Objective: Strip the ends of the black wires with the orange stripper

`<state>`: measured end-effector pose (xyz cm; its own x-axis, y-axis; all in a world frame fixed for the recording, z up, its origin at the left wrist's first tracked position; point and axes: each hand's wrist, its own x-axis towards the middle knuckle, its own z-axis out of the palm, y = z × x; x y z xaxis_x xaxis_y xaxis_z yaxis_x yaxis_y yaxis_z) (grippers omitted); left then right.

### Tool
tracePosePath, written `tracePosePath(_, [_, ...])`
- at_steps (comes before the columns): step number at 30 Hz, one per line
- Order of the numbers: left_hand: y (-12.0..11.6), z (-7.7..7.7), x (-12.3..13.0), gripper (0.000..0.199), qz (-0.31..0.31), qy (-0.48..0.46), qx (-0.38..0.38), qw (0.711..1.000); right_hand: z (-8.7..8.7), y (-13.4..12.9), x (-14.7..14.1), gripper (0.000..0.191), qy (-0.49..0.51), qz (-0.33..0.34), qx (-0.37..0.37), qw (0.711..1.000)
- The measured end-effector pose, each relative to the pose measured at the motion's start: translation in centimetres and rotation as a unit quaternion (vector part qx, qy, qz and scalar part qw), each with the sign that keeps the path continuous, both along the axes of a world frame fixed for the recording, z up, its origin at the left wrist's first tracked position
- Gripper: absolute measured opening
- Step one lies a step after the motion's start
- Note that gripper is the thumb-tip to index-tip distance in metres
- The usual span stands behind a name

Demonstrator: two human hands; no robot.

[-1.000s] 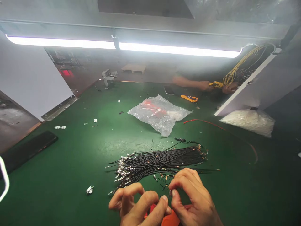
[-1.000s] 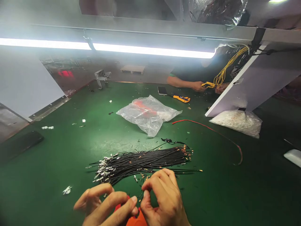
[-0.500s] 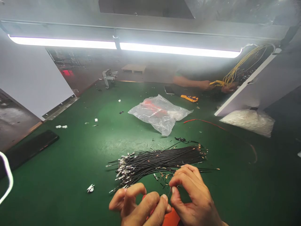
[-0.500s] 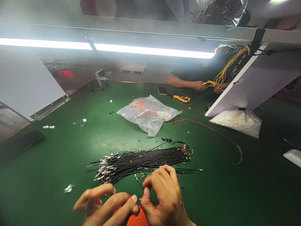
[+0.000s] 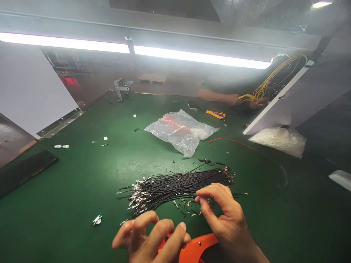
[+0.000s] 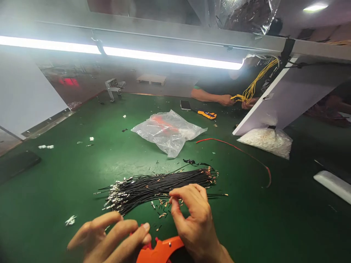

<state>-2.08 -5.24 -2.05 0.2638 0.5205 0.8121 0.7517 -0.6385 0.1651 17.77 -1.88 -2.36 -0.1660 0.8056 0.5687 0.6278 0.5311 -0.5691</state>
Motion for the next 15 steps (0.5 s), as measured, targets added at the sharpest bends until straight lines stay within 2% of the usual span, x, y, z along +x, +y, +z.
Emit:
tracePosePath(2, [0.3, -0.5, -0.1, 0.016, 0.008, -0.040, 0.002, 0.999, -0.1, -0.1, -0.1, 0.031, -0.021, 0.017, 0.003, 1.000])
tracePosePath(3, [0.4, -0.7, 0.1, 0.020, 0.022, -0.068, -0.025, 0.997, -0.2, -0.2, -0.1, 0.035, -0.038, 0.017, 0.006, 0.999])
tracePosePath(6, [0.2, -0.9, 0.9, 0.026, 0.055, -0.121, -0.070, 0.989, -0.4, -0.5, -0.2, 0.025, -0.047, 0.031, 0.011, 0.998])
tracePosePath(11, [-0.2, -0.4, 1.2, 0.025, 0.031, -0.120, -0.113, 0.986, -0.3, -0.7, -0.5, 0.020, 0.015, 0.197, -0.031, 0.980])
tracePosePath(13, [-0.2, -0.2, 0.9, 0.026, 0.021, -0.114, -0.134, 0.984, -0.2, -0.8, -0.8, 0.023, 0.011, 0.234, -0.052, 0.971])
tracePosePath(15, [0.0, 0.0, 0.6, 0.024, 0.010, -0.120, -0.152, 0.981, -0.1, -0.9, -1.1, 0.014, 0.014, 0.243, -0.073, 0.967])
